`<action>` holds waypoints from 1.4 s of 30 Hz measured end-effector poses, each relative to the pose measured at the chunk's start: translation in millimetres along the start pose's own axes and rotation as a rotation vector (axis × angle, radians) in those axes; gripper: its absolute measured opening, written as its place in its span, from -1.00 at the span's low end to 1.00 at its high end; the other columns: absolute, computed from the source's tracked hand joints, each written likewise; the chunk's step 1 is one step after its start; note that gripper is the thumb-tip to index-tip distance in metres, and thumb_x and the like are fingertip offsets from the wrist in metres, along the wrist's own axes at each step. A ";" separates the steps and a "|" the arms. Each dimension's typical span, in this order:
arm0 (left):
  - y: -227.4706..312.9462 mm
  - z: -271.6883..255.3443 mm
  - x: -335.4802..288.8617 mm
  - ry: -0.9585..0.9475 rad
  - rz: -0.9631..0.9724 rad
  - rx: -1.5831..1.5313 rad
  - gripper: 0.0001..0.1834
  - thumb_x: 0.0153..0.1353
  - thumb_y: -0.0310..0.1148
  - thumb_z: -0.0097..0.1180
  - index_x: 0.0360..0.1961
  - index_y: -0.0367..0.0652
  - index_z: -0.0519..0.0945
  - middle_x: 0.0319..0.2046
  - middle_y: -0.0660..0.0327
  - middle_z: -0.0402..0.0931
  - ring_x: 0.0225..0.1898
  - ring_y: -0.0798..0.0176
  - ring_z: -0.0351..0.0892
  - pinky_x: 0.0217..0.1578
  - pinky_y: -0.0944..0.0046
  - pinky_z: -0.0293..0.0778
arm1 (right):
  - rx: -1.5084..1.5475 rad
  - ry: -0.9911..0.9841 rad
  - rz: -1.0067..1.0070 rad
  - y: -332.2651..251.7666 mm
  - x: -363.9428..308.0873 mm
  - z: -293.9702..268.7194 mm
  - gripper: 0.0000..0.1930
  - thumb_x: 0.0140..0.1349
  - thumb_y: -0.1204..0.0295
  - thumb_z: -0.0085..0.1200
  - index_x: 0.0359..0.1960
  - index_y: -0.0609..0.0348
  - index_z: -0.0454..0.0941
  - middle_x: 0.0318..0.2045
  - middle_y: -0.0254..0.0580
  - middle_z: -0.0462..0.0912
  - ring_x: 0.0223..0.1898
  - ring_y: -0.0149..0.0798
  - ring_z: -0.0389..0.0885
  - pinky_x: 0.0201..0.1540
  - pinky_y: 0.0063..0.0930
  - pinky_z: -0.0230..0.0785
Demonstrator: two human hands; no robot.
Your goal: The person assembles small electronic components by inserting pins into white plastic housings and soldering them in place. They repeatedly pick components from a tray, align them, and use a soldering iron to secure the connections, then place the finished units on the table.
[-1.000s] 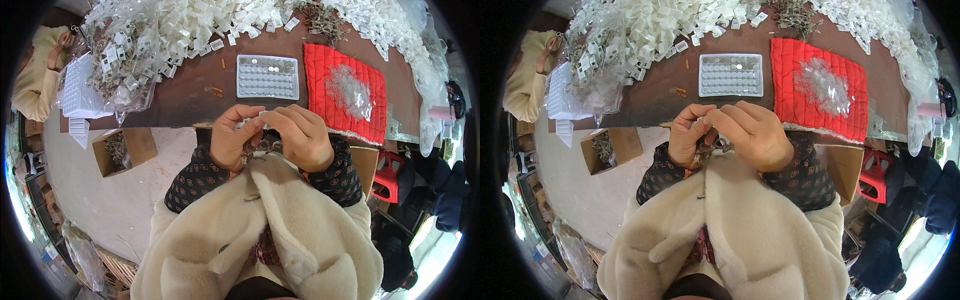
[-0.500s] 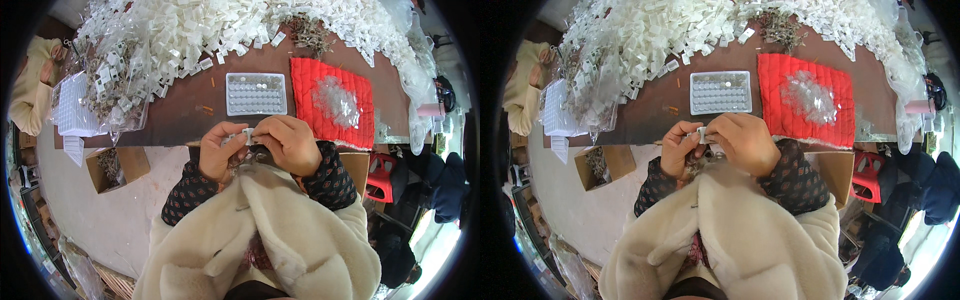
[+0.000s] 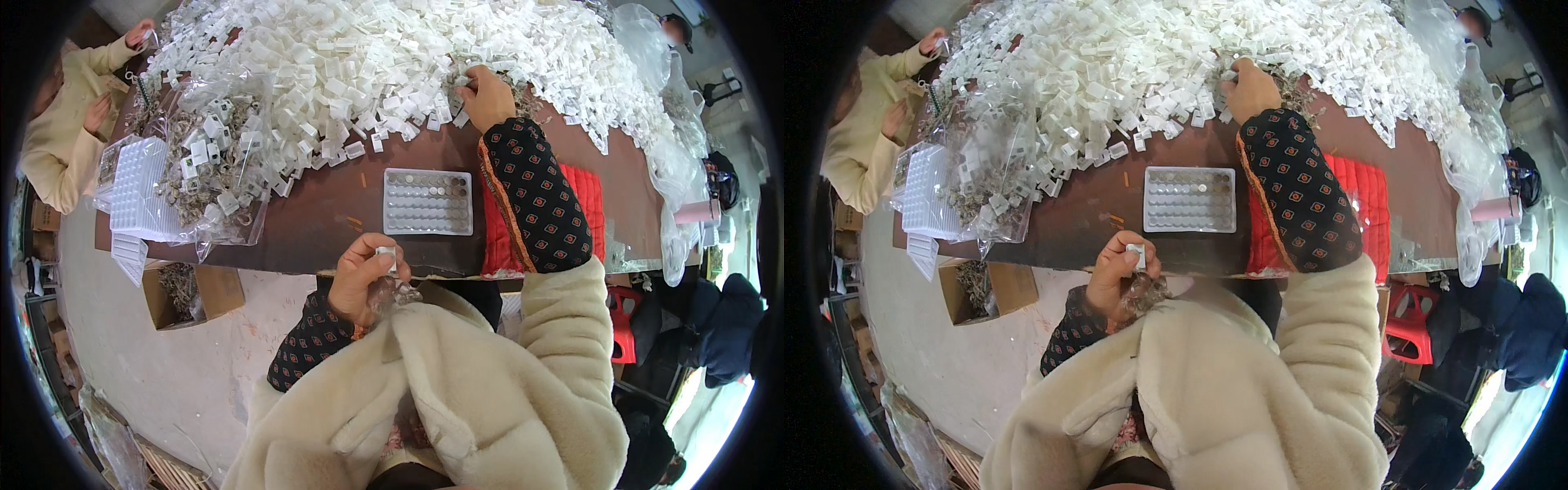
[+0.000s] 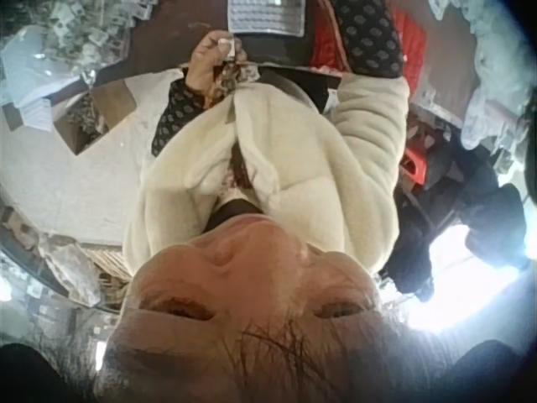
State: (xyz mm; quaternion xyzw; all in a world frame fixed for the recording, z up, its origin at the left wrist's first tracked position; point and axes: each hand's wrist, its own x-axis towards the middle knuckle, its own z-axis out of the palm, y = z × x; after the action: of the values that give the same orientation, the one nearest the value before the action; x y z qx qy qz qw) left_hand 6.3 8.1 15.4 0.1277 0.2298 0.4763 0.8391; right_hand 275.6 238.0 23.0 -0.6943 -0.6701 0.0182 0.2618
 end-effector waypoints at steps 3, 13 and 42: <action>6.9 0.0 -0.5 0.016 -0.062 -0.005 -0.84 0.24 -0.59 0.14 -0.17 -0.19 0.54 -0.23 0.06 0.57 -0.42 0.26 0.62 -0.43 0.29 0.56 | 0.112 -0.033 -0.066 -2.7 -0.2 -18.7 -0.78 0.21 0.41 0.22 -0.13 0.19 0.61 -0.29 -0.05 0.73 -0.23 -0.05 0.72 -0.19 -0.32 0.54; 5.6 4.7 3.9 0.008 -0.044 0.102 -0.90 0.23 -0.59 0.20 -0.28 -0.17 0.55 -0.25 0.16 0.58 -0.53 0.39 0.54 -0.64 0.50 0.31 | 0.703 -0.342 0.159 -20.7 -90.8 -98.6 -0.87 0.38 0.55 0.04 -0.11 0.28 0.58 -0.39 -0.38 0.59 -0.37 -0.52 0.50 -0.28 -0.63 0.37; 64.6 56.5 -28.5 0.175 0.547 0.920 -0.81 0.20 -0.57 0.28 -0.15 -0.31 0.67 -0.32 0.23 0.60 -0.40 0.44 0.58 -0.39 0.46 0.51 | 0.652 -0.037 -0.244 -117.0 -226.2 -107.0 -0.78 0.23 0.76 0.11 -0.13 0.31 0.63 -0.27 -0.09 0.66 -0.40 -0.40 0.62 -0.40 -0.58 0.51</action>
State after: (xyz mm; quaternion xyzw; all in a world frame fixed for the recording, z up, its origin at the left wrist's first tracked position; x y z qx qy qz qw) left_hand -25.4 17.1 99.6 0.4967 0.4421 0.5363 0.5198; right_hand 185.1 -15.0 86.9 -0.4884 -0.7118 0.2122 0.4580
